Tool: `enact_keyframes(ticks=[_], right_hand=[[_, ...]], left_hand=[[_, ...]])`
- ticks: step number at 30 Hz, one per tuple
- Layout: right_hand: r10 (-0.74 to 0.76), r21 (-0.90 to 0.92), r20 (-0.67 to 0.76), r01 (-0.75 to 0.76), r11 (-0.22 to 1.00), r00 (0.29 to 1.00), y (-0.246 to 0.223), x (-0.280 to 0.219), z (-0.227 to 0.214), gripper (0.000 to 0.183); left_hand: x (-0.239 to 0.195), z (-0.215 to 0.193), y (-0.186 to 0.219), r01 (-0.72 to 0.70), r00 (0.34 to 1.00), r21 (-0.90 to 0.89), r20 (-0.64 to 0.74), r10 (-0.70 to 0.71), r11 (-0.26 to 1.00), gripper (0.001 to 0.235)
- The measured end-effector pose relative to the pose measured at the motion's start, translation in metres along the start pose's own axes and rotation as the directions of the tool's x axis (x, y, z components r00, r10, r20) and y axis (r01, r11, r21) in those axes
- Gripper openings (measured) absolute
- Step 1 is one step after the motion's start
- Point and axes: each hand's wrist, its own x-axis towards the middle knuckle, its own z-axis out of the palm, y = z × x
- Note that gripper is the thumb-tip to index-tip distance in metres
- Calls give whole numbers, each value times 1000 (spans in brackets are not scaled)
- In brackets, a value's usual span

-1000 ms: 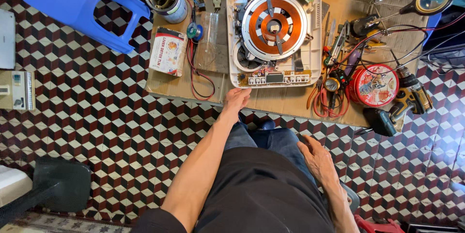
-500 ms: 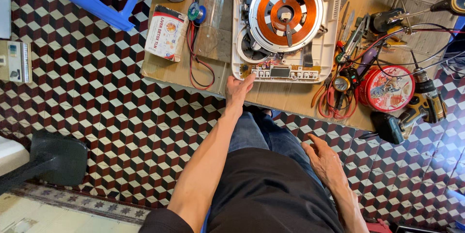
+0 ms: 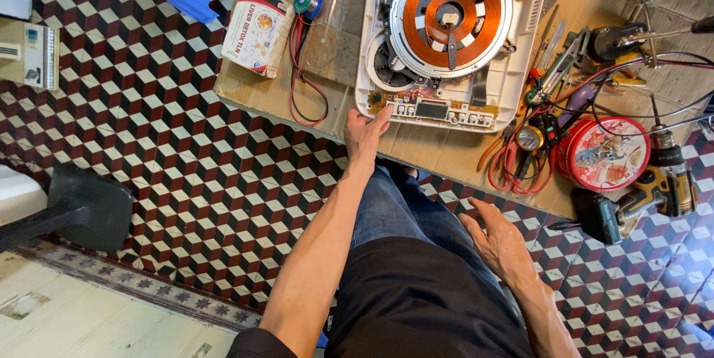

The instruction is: The person uses a power drill to remove screws from the bottom of a white induction cooktop, then opens the casing to reveal the internal components. They wipe the interior with a tissue and inspect the copper coil and circuit board.

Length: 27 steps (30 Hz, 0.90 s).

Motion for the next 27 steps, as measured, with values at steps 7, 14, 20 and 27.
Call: enact_keyframes(ticks=[7, 14, 20, 27], right_hand=[[5, -20, 43, -5, 1000, 999, 7, 12, -5, 59], [-9, -33, 58, 11, 999, 998, 7, 17, -15, 59], [4, 13, 54, -5, 1000, 999, 5, 19, -22, 59], [99, -32, 104, -96, 995, 990, 9, 21, -22, 59]], left_hand=[[-3, 3, 1, -38, 999, 4, 7, 38, 999, 54], [-2, 3, -2, -66, 998, -11, 12, 67, 998, 56], [1, 5, 0, -47, 999, 61, -19, 48, 997, 57], [-6, 7, -3, 1, 1000, -5, 2, -1, 1000, 60]])
